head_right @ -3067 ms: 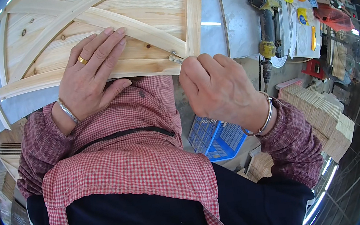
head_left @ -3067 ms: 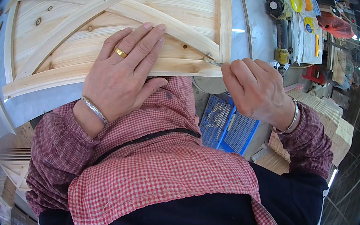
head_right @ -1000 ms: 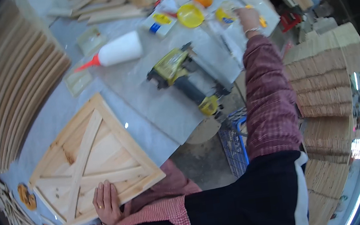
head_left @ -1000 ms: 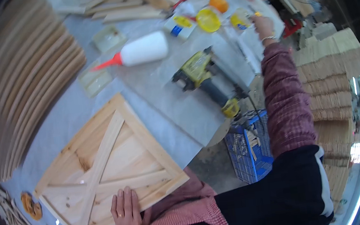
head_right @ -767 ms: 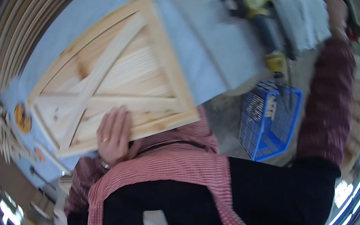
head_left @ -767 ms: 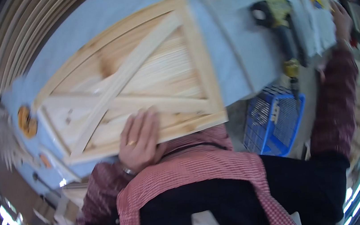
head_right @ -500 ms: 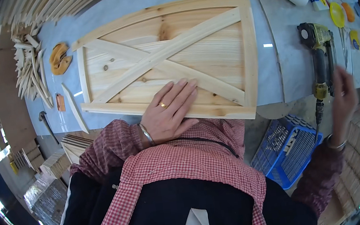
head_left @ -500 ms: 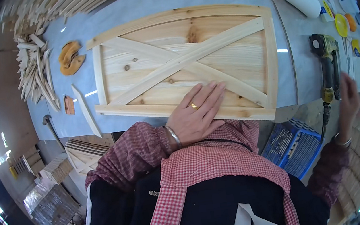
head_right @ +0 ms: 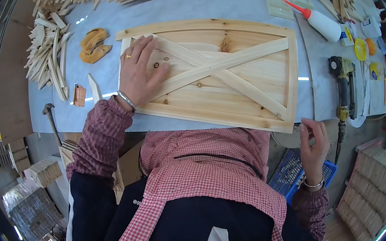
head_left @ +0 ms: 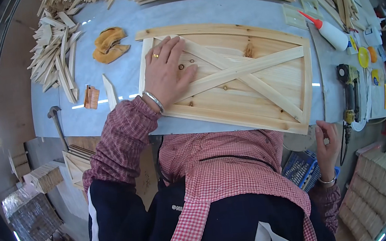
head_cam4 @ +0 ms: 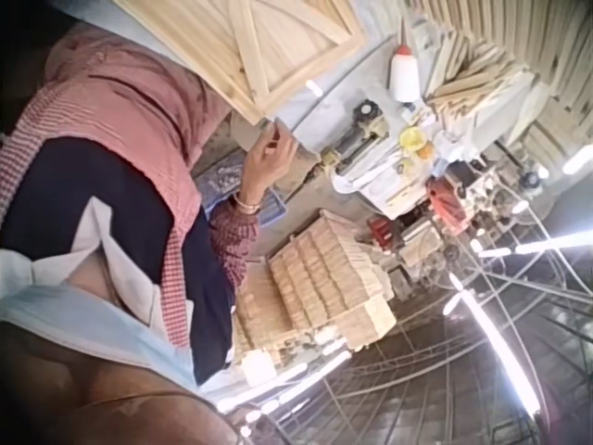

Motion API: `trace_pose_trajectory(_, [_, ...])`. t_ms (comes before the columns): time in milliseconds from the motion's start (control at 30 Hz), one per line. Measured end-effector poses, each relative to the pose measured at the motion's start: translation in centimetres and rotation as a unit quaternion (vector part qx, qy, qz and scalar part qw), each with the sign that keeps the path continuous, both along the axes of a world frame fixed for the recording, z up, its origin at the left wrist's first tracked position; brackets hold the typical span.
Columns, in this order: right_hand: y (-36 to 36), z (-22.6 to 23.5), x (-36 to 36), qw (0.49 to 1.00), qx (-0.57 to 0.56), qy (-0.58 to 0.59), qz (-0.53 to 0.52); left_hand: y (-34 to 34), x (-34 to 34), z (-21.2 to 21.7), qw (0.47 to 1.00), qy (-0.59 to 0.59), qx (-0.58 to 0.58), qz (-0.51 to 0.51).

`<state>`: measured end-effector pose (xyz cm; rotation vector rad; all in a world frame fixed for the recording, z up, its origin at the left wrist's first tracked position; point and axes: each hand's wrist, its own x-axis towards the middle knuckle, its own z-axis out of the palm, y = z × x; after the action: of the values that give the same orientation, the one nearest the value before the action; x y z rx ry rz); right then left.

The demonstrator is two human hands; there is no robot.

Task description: Assembling wooden slats onto a frame using glue and a pneumatic nail gun in a workshop.

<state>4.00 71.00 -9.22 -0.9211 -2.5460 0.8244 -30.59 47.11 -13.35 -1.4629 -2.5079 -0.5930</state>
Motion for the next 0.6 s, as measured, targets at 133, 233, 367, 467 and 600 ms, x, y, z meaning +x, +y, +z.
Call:
trace_pose_trajectory(133, [-0.2, 0.1, -0.4, 1.0, -0.003, -0.029, -0.006, 1.5, 0.0, -0.6, 0.999, 0.0, -0.013, -0.047])
trace_pose_trajectory(233, [-0.4, -0.1, -0.3, 0.998, -0.002, -0.059, -0.024, 3.1, 1.6, -1.2, 0.993, -0.006, 0.002, -0.118])
trace_pose_trajectory(367, [-0.4, -0.4, 0.1, 0.997, -0.012, -0.067, -0.036, 4.9, 3.0, -1.7, 0.989, -0.025, 0.007, -0.144])
trace_pose_trajectory(467, [0.2, -0.6, 0.4, 0.997, -0.002, -0.06, -0.043, 5.5, 3.2, -1.8, 0.99, -0.028, 0.005, -0.138])
trace_pose_trajectory(600, [3.2, -0.5, 1.3, 0.995, 0.061, -0.037, -0.068, 5.8, 3.2, -1.9, 0.991, -0.006, 0.006, -0.132])
